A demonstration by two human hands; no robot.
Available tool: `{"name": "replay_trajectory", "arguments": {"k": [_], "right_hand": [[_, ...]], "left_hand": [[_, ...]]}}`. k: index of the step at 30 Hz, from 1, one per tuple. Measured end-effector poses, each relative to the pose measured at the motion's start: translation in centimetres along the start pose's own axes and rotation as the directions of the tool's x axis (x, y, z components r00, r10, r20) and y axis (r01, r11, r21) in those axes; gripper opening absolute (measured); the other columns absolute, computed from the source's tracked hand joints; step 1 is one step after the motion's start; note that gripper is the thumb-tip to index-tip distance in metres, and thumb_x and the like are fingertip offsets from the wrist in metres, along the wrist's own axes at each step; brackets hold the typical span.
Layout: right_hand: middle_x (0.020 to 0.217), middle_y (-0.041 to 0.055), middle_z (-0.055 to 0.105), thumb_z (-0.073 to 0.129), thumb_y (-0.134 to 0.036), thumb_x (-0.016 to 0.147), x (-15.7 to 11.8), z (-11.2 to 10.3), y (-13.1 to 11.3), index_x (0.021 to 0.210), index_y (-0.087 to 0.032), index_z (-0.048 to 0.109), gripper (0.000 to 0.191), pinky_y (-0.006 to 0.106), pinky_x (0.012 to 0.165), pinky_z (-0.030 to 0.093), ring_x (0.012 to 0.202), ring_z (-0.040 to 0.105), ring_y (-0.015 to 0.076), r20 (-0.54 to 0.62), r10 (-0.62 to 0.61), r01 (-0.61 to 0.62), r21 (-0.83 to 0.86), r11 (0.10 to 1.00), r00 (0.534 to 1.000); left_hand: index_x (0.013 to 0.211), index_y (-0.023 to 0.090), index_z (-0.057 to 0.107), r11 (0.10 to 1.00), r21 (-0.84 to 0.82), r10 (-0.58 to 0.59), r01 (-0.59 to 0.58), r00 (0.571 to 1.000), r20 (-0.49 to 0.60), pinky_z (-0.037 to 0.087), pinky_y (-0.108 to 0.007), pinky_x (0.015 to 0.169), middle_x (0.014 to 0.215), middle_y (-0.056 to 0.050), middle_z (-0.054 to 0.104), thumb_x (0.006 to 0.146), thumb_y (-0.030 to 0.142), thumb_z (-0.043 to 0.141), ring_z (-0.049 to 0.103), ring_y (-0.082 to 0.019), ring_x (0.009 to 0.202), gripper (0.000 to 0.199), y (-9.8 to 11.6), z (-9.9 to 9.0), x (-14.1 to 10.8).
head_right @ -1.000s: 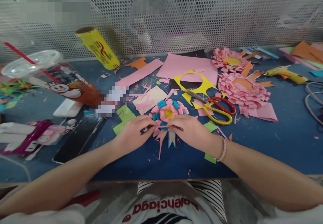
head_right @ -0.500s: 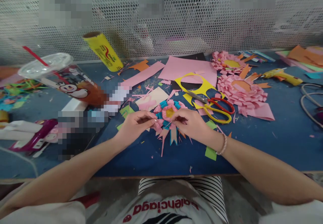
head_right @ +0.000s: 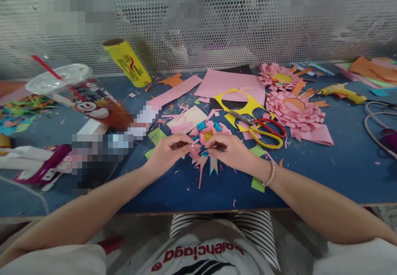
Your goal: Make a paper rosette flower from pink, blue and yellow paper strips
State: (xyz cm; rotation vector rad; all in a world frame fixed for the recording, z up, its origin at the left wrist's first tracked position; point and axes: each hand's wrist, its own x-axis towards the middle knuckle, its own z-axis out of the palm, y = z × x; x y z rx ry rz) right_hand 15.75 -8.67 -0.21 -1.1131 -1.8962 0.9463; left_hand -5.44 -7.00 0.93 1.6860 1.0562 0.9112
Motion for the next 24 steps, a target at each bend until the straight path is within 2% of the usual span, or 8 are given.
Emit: {"name": "replay_trajectory", "arguments": {"k": [3,5,10,13,16,20,24], "right_hand": [[0.082,0.0041,0.064,0.058,-0.017,0.080,-0.2,-0.1,-0.3,0.086,-0.019,0.064,0.009,0.024,0.064,0.049,0.074,0.059,0.0119,0.000,-0.095,0.095,-0.048,0.994,0.995],[0.084,0.0041,0.063,0.055,-0.014,0.080,-0.2,-0.1,-0.6,0.085,-0.019,0.062,0.010,0.024,0.068,0.050,0.078,0.059,0.0122,-0.004,-0.112,0.112,-0.011,0.994,0.994],[0.087,0.0032,0.063,0.059,-0.015,0.076,0.0,0.2,-1.1,0.083,-0.018,0.056,0.008,0.024,0.070,0.051,0.080,0.061,0.0119,-0.017,-0.015,0.018,0.229,0.973,1.000],[0.085,0.0031,0.061,0.060,-0.018,0.077,0.1,0.8,-1.1,0.080,-0.018,0.056,0.006,0.026,0.070,0.052,0.077,0.061,0.0117,0.003,0.024,-0.024,0.290,0.957,1.000],[0.082,0.0025,0.060,0.059,-0.017,0.077,0.1,1.2,-1.2,0.080,-0.017,0.057,0.003,0.027,0.070,0.052,0.076,0.061,0.0117,0.014,0.015,-0.018,0.256,0.966,1.000],[0.079,0.0022,0.061,0.058,-0.015,0.076,0.1,1.4,-1.5,0.077,-0.017,0.058,0.002,0.025,0.067,0.051,0.073,0.059,0.0113,0.001,0.008,-0.008,0.126,0.992,1.000],[0.079,0.0024,0.063,0.059,-0.015,0.075,0.1,1.5,-1.4,0.078,-0.017,0.059,0.003,0.024,0.065,0.052,0.070,0.060,0.0111,-0.033,0.018,-0.015,0.067,0.998,0.999]], "left_hand": [[0.080,0.016,0.067,0.998,-0.054,-0.019,0.016,0.998,-0.052,0.050,-0.022,0.059,0.079,-0.003,0.067,0.073,0.026,0.067,0.061,-0.012,0.067,0.013,-0.3,-0.1,0.1],[0.081,0.015,0.066,0.994,-0.100,-0.059,0.052,0.996,-0.068,0.049,-0.021,0.054,0.075,-0.002,0.066,0.073,0.028,0.067,0.059,-0.011,0.062,0.015,-0.4,-0.2,0.1],[0.078,0.015,0.065,0.989,-0.130,-0.076,0.074,0.997,-0.010,0.051,-0.021,0.058,0.072,-0.001,0.067,0.074,0.024,0.066,0.062,-0.011,0.063,0.010,0.1,0.2,0.0],[0.078,0.015,0.064,0.986,-0.143,-0.081,0.081,0.997,0.006,0.053,-0.022,0.060,0.071,-0.001,0.067,0.074,0.025,0.066,0.062,-0.011,0.064,0.010,0.5,0.4,-0.2],[0.077,0.015,0.063,0.988,-0.141,-0.068,0.068,0.998,0.007,0.053,-0.023,0.060,0.070,-0.001,0.066,0.074,0.027,0.066,0.062,-0.011,0.062,0.013,0.5,0.6,-0.3],[0.076,0.015,0.063,0.992,-0.115,-0.055,0.056,0.998,0.015,0.052,-0.022,0.058,0.067,0.000,0.064,0.074,0.027,0.067,0.060,-0.010,0.059,0.014,0.5,0.6,-0.4],[0.076,0.015,0.061,0.965,-0.218,-0.132,0.145,0.988,0.075,0.057,-0.027,0.062,0.069,-0.001,0.063,0.073,0.031,0.067,0.064,-0.013,0.064,0.018,0.5,0.9,-0.6]]}}
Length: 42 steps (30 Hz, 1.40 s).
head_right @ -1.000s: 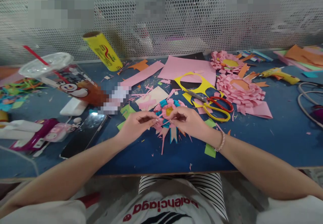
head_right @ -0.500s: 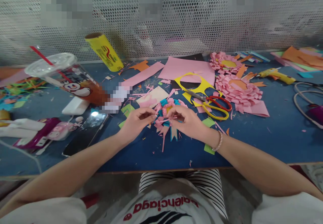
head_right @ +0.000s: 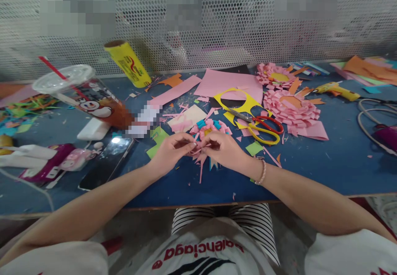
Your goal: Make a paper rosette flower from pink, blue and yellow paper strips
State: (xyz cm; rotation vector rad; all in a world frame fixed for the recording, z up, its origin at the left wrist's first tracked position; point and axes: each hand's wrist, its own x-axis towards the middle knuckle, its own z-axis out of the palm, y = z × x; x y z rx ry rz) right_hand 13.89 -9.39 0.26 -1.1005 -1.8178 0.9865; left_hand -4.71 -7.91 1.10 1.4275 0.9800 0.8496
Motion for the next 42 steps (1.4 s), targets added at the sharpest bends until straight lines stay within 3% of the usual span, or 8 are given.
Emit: {"name": "replay_trajectory", "arguments": {"k": [4,11,17,22,28,42], "right_hand": [[0.078,0.0016,0.063,0.058,-0.014,0.074,0.0,-0.1,0.4,0.077,-0.017,0.057,0.005,0.024,0.065,0.053,0.071,0.062,0.0109,-0.026,0.008,-0.007,0.048,0.999,1.000],[0.080,0.0023,0.063,0.052,-0.010,0.069,-0.1,0.0,0.4,0.083,-0.017,0.055,0.016,0.027,0.068,0.053,0.075,0.064,0.0135,-0.010,0.063,-0.062,0.085,0.994,0.998],[0.078,0.0017,0.061,0.055,-0.011,0.068,-0.2,0.4,0.4,0.082,-0.018,0.054,0.015,0.027,0.064,0.052,0.068,0.061,0.0130,0.007,0.060,-0.061,0.094,0.994,0.998],[0.079,0.0010,0.060,0.055,-0.010,0.069,-0.1,0.7,0.7,0.084,-0.019,0.054,0.017,0.028,0.065,0.052,0.070,0.061,0.0128,0.026,0.028,-0.031,0.126,0.992,0.999],[0.079,-0.0010,0.056,0.056,-0.008,0.067,0.0,1.1,0.3,0.079,-0.020,0.051,0.018,0.029,0.067,0.050,0.071,0.059,0.0122,-0.024,0.027,-0.022,0.188,0.982,0.999],[0.078,-0.0022,0.053,0.055,-0.012,0.071,-0.1,1.6,0.0,0.085,-0.021,0.048,0.018,0.030,0.064,0.050,0.068,0.058,0.0120,-0.049,0.087,-0.065,0.339,0.938,0.995]], "left_hand": [[0.079,0.014,0.061,0.997,-0.048,-0.063,0.064,0.997,0.033,0.058,-0.028,0.061,0.068,-0.001,0.063,0.073,0.033,0.068,0.064,-0.014,0.064,0.021,0.0,0.1,-0.1],[0.082,0.014,0.064,0.999,0.010,-0.038,0.038,0.999,0.006,0.058,-0.028,0.063,0.069,-0.003,0.066,0.074,0.033,0.068,0.066,-0.015,0.063,0.021,-0.3,-0.1,-0.1],[0.084,0.015,0.061,0.994,0.092,0.067,-0.063,0.997,-0.042,0.056,-0.025,0.058,0.072,-0.002,0.065,0.077,0.031,0.064,0.065,-0.014,0.061,0.018,-0.6,0.5,0.0],[0.085,0.017,0.055,0.974,0.161,0.174,-0.159,0.982,-0.079,0.048,-0.020,0.047,0.068,0.001,0.061,0.084,0.031,0.055,0.057,-0.008,0.048,0.014,-0.9,1.1,-0.1],[0.083,0.018,0.054,0.898,0.324,0.338,-0.299,0.939,-0.070,0.045,-0.018,0.048,0.074,0.001,0.060,0.086,0.022,0.051,0.055,-0.006,0.048,0.006,-0.9,1.5,-0.1],[0.087,0.019,0.051,0.927,0.207,0.337,-0.313,0.937,-0.094,0.049,-0.020,0.049,0.078,0.001,0.057,0.087,0.024,0.050,0.058,-0.007,0.049,0.005,-1.2,1.9,0.0]]}}
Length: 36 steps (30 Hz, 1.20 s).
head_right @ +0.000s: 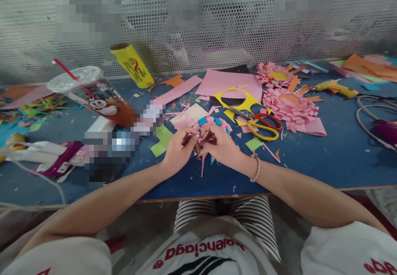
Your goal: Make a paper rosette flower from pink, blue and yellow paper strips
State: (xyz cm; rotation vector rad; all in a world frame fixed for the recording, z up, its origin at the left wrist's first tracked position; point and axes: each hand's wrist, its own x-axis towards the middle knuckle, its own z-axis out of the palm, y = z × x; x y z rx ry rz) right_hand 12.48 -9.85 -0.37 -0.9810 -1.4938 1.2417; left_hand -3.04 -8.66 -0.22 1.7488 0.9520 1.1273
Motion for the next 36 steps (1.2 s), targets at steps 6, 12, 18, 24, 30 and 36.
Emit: {"name": "replay_trajectory", "arguments": {"k": [6,12,18,24,30,36], "right_hand": [[0.079,-0.0022,0.052,0.053,-0.011,0.072,0.2,-0.1,0.1,0.081,-0.020,0.047,0.014,0.029,0.064,0.048,0.068,0.055,0.0106,-0.013,-0.043,0.042,-0.013,0.999,0.999],[0.078,-0.0016,0.051,0.058,-0.022,0.077,0.3,-0.3,-0.1,0.076,-0.020,0.047,0.011,0.027,0.065,0.048,0.070,0.054,0.0103,0.002,-0.019,0.019,0.024,1.000,1.000],[0.083,0.0003,0.055,0.060,-0.023,0.077,0.3,-0.5,-0.9,0.078,-0.019,0.049,0.011,0.026,0.064,0.047,0.072,0.055,0.0104,-0.038,0.011,-0.011,0.007,1.000,0.999],[0.084,0.0006,0.057,0.059,-0.027,0.081,0.3,-1.0,-0.5,0.084,-0.021,0.051,0.010,0.027,0.066,0.048,0.075,0.057,0.0114,-0.106,-0.076,0.070,-0.057,0.996,0.991],[0.087,0.0016,0.058,0.056,-0.025,0.084,0.0,-1.5,-0.6,0.086,-0.023,0.049,0.008,0.032,0.075,0.051,0.080,0.060,0.0139,-0.197,-0.260,0.221,-0.200,0.955,0.945],[0.086,0.0030,0.061,0.053,-0.018,0.083,-0.5,-2.2,-1.1,0.086,-0.025,0.052,0.008,0.038,0.079,0.050,0.086,0.061,0.0185,-0.040,-0.471,0.395,-0.486,0.780,0.881]], "left_hand": [[0.087,0.019,0.049,0.999,-0.032,0.007,-0.007,1.000,0.017,0.051,-0.021,0.052,0.075,0.002,0.056,0.088,0.025,0.050,0.060,-0.008,0.051,0.007,0.0,0.1,-0.2],[0.087,0.018,0.054,1.000,-0.015,0.002,-0.002,1.000,-0.026,0.052,-0.024,0.061,0.080,-0.002,0.060,0.084,0.025,0.056,0.063,-0.011,0.065,0.008,0.0,0.0,-0.4],[0.085,0.017,0.053,0.991,-0.099,-0.093,0.093,0.996,0.000,0.054,-0.026,0.065,0.078,0.000,0.060,0.082,0.025,0.059,0.064,-0.012,0.067,0.011,0.4,-0.2,-0.3],[0.087,0.016,0.057,0.916,-0.321,-0.238,0.241,0.970,0.049,0.056,-0.027,0.068,0.084,-0.002,0.063,0.076,0.028,0.067,0.065,-0.013,0.070,0.019,0.6,-0.4,0.0],[0.092,0.014,0.062,0.568,-0.565,-0.518,0.598,0.794,0.319,0.056,-0.027,0.065,0.086,-0.009,0.069,0.082,0.044,0.057,0.066,-0.015,0.068,0.032,0.9,-1.0,0.5],[0.084,0.012,0.069,0.479,-0.513,-0.535,0.712,0.701,0.472,0.056,-0.024,0.065,0.081,-0.011,0.071,0.081,0.045,0.059,0.067,-0.015,0.070,0.035,1.1,-1.1,0.6]]}}
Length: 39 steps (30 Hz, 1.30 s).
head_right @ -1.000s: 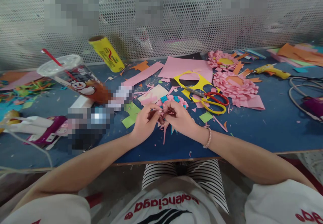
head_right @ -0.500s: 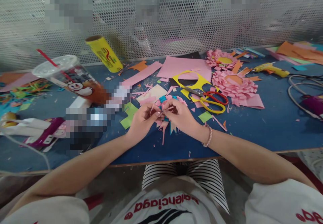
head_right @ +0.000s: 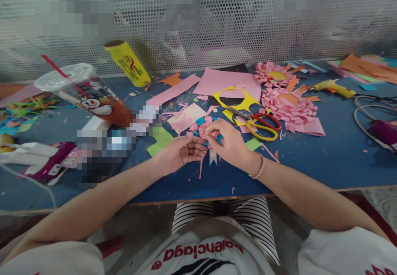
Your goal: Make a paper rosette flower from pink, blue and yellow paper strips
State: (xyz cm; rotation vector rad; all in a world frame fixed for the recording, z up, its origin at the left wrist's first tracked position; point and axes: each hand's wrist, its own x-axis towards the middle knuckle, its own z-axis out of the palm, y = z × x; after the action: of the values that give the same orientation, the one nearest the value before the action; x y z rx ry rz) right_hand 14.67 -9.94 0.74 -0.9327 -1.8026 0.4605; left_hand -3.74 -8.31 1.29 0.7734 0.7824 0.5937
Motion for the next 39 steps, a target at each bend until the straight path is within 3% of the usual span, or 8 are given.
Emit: {"name": "replay_trajectory", "arguments": {"k": [3,6,13,19,28,33,39], "right_hand": [[0.087,0.0017,0.063,0.054,-0.013,0.081,-0.3,0.0,-0.1,0.088,-0.026,0.053,0.015,0.037,0.079,0.050,0.085,0.061,0.0177,0.101,-0.111,0.121,-0.101,0.987,0.989],[0.089,0.0020,0.063,0.055,-0.013,0.080,-0.5,0.4,-0.1,0.091,-0.027,0.053,0.018,0.037,0.080,0.049,0.085,0.060,0.0178,0.120,-0.134,0.148,-0.112,0.983,0.984],[0.088,0.0030,0.056,0.055,-0.015,0.081,-0.5,1.3,0.2,0.092,-0.025,0.049,0.016,0.033,0.067,0.052,0.079,0.058,0.0157,0.072,0.057,-0.064,0.099,0.993,0.996],[0.093,0.0023,0.052,0.056,-0.013,0.079,-0.4,1.7,0.2,0.092,-0.024,0.048,0.019,0.031,0.069,0.052,0.078,0.057,0.0131,0.066,0.118,-0.131,0.261,0.956,0.991],[0.090,0.0021,0.054,0.059,-0.012,0.074,0.1,1.8,-0.5,0.088,-0.022,0.045,0.022,0.029,0.068,0.052,0.075,0.057,0.0118,0.101,0.274,-0.292,0.334,0.896,0.956],[0.090,0.0028,0.053,0.059,-0.015,0.074,0.2,2.0,-0.5,0.087,-0.022,0.045,0.021,0.029,0.067,0.051,0.077,0.056,0.0125,0.122,0.317,-0.339,0.340,0.877,0.941],[0.087,0.0023,0.053,0.059,-0.016,0.074,0.2,2.1,-0.7,0.084,-0.022,0.046,0.018,0.029,0.066,0.050,0.076,0.054,0.0127,0.109,0.305,-0.323,0.320,0.890,0.946]], "left_hand": [[0.079,0.012,0.069,0.996,-0.028,0.086,-0.087,0.995,-0.047,0.054,-0.019,0.061,0.073,-0.007,0.069,0.078,0.034,0.068,0.065,-0.011,0.064,0.022,-0.3,0.1,0.1],[0.074,0.012,0.068,0.988,-0.043,0.144,-0.148,0.986,-0.083,0.053,-0.017,0.056,0.068,-0.004,0.068,0.072,0.028,0.073,0.062,-0.008,0.056,0.017,-0.4,-0.1,0.4],[0.079,0.010,0.067,0.968,-0.007,0.247,-0.251,0.958,-0.148,0.058,-0.026,0.065,0.068,-0.005,0.069,0.059,0.021,0.081,0.066,-0.013,0.060,0.026,-0.4,-0.1,0.3],[0.079,0.011,0.066,0.940,0.085,0.340,-0.330,0.925,-0.169,0.059,-0.029,0.067,0.069,-0.004,0.070,0.059,0.021,0.080,0.067,-0.015,0.062,0.026,-0.6,0.4,-0.1],[0.080,0.013,0.067,0.865,0.279,0.461,-0.418,0.880,-0.111,0.058,-0.030,0.068,0.071,-0.003,0.069,0.066,0.023,0.075,0.066,-0.015,0.063,0.019,-1.2,0.2,-0.1],[0.079,0.015,0.068,0.778,0.418,0.549,-0.469,0.830,-0.092,0.056,-0.028,0.072,0.077,-0.003,0.069,0.069,0.021,0.071,0.066,-0.014,0.071,0.012,-1.3,0.1,-0.1],[0.084,0.014,0.065,0.792,0.412,0.514,-0.450,0.856,-0.051,0.054,-0.028,0.067,0.074,-0.002,0.067,0.068,0.021,0.071,0.064,-0.014,0.067,0.019,-1.5,0.1,0.3]]}}
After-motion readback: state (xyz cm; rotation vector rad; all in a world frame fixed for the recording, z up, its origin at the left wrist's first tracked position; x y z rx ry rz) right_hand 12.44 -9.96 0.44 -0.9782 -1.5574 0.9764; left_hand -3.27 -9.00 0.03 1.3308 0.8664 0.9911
